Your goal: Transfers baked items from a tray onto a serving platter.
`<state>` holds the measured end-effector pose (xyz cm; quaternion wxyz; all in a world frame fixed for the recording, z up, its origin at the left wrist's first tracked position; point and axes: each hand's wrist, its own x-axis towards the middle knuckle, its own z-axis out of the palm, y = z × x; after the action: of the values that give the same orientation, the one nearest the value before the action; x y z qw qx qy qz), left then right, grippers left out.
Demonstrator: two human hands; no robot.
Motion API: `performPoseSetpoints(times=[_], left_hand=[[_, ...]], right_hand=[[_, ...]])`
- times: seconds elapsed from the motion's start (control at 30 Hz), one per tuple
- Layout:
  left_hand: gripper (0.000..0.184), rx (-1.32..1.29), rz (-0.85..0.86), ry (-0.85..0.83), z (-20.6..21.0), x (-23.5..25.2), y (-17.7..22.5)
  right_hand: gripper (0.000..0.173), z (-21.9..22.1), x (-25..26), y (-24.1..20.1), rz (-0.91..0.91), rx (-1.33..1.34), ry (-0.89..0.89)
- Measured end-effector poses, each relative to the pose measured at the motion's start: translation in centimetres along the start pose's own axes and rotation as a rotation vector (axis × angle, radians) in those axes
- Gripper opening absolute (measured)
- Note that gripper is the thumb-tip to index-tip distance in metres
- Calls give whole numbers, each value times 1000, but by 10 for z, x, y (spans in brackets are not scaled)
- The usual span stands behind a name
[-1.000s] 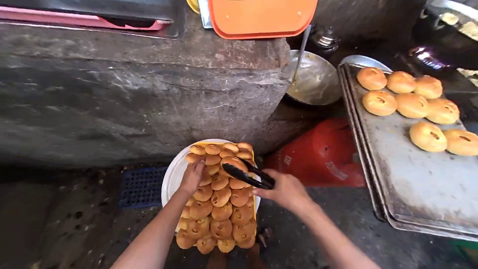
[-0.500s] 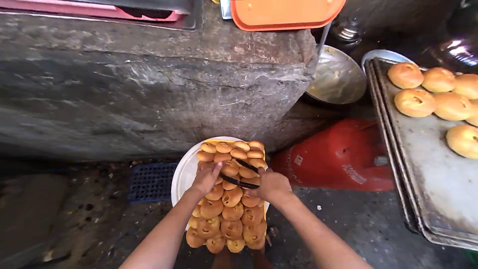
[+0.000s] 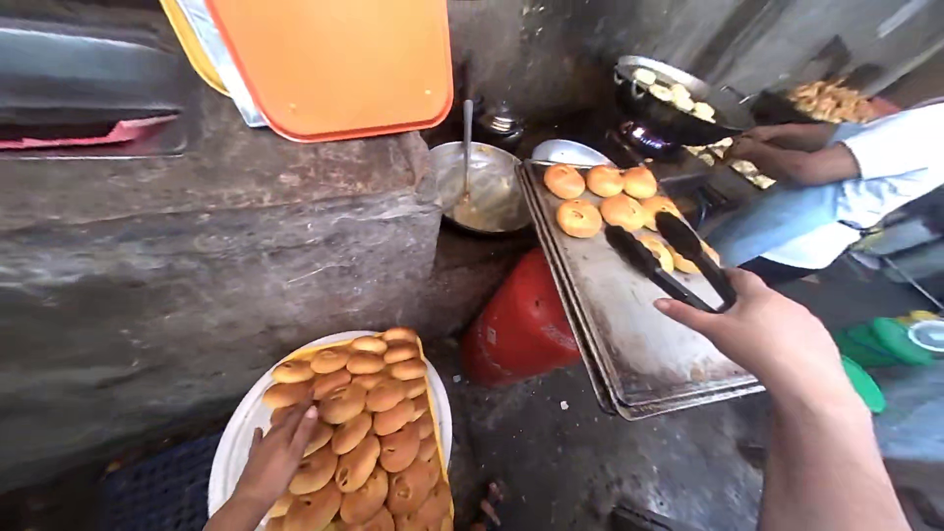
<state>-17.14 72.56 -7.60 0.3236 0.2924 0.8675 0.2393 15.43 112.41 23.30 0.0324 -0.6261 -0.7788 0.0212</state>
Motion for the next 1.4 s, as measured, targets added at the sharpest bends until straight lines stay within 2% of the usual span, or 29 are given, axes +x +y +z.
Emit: performPoseSetpoints(times=[0.07,0.13,0.3,0.4,0.47,0.53,0.6,0.67,0.73,0.8,0.83,0.9,0.93,1.03,1.1,1.23,1.4], left_hand=[[75,-19,7,32,1,-3,1],[78,-42,2,59,2,-7,3],[82,-87,0,93,7,-14,2],[81,-113,-8,94,7,-17,1],[74,-123,-22,88,3,-19,1],[64,-144,-57,76,-3,-23,0],[56,-155,-92,89,-7,-26,-6],[55,-176,-129,117,-12,-28,-14],[58,-218,-164,143,-17,-28,-23],[62,-290,-171,182,-20,-26,-30],[63,-339,-179,193,-22,-25,-32],[62,-450,-208,217,-27,-23,-31],[62,-498,-218,223,-29,-20,-31],[64,-552,-205,233,-29,-13,-33],[64,-557,-187,212,-29,-9,-33],[60,-564,-161,172,-25,-2,-36],[60,-508,-194,104,-17,0,-35]], right_hand=[[92,12,20,27,99,-62,-11],[91,24,33,40,145,-108,-38],[69,43,53,52,77,-71,-61],[62,47,65,64,129,187,-130],[57,48,66,73,189,414,-193],[52,48,64,73,155,530,-208],[43,38,48,51,20,611,-254],[40,29,24,19,-233,680,-364],[54,33,-6,-22,-490,684,-504],[78,63,-37,-71,-660,639,-658],[79,85,-52,-98,-709,586,-762],[69,135,-81,-151,-743,409,-935],[66,161,-95,-176,-736,298,-967],[71,217,-136,-235,-738,-14,-921],[75,241,-157,-260,-759,-115,-882],[73,270,-177,-287,-806,-175,-815],[90,274,-179,-287,-796,-238,-817]])
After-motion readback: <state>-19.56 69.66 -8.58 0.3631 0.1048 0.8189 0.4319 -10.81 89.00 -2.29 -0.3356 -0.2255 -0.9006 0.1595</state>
